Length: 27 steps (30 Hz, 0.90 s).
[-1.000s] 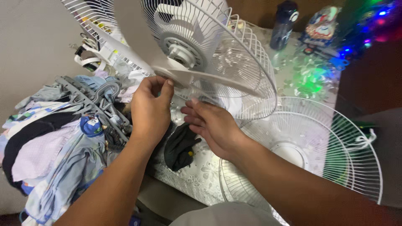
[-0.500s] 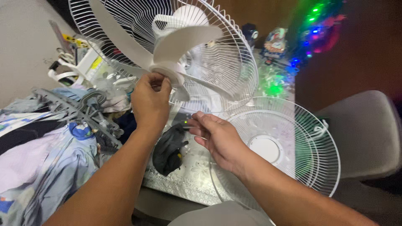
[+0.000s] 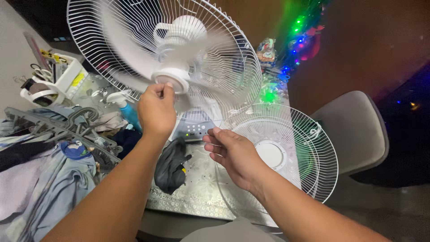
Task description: The person wipes the fan motor housing with a dark cloth, then installs the fan blade onto the motor shaft and secures it by tightening the central nut. The fan blade is mounted inside the front grille.
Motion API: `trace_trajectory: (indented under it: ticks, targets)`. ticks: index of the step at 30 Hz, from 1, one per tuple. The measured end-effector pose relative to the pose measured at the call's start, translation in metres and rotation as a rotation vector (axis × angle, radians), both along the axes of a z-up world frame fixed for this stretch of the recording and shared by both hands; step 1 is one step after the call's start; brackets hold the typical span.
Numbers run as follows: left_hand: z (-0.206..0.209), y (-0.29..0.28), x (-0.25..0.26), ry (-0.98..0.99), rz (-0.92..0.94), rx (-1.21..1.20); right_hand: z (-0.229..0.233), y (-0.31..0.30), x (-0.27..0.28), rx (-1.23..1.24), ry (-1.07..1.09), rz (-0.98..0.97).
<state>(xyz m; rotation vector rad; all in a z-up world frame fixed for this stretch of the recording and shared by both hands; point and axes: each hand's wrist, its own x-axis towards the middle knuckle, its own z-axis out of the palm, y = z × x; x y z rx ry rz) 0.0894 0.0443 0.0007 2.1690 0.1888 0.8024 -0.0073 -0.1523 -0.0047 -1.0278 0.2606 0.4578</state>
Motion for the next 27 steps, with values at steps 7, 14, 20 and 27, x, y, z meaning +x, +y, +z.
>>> trace_trajectory:
  ticks: [7, 14, 20, 27]
  targets:
    - [0.004, 0.0, 0.005, 0.16, -0.168, -0.404, 0.003, 0.003, -0.008, -0.007, -0.009, -0.004]
    - [-0.018, 0.006, 0.026, 0.15, -0.335, -0.826, 0.007, 0.004, -0.002, -0.036, -0.052, -0.02]
    - [-0.014, 0.004, 0.024, 0.167, -0.326, -0.814, 0.015, 0.005, 0.01, -0.029, -0.077, -0.059]
    - [0.005, -0.008, 0.006, 0.142, -0.11, -0.505, 0.013, 0.004, 0.012, -0.008, -0.088, -0.078]
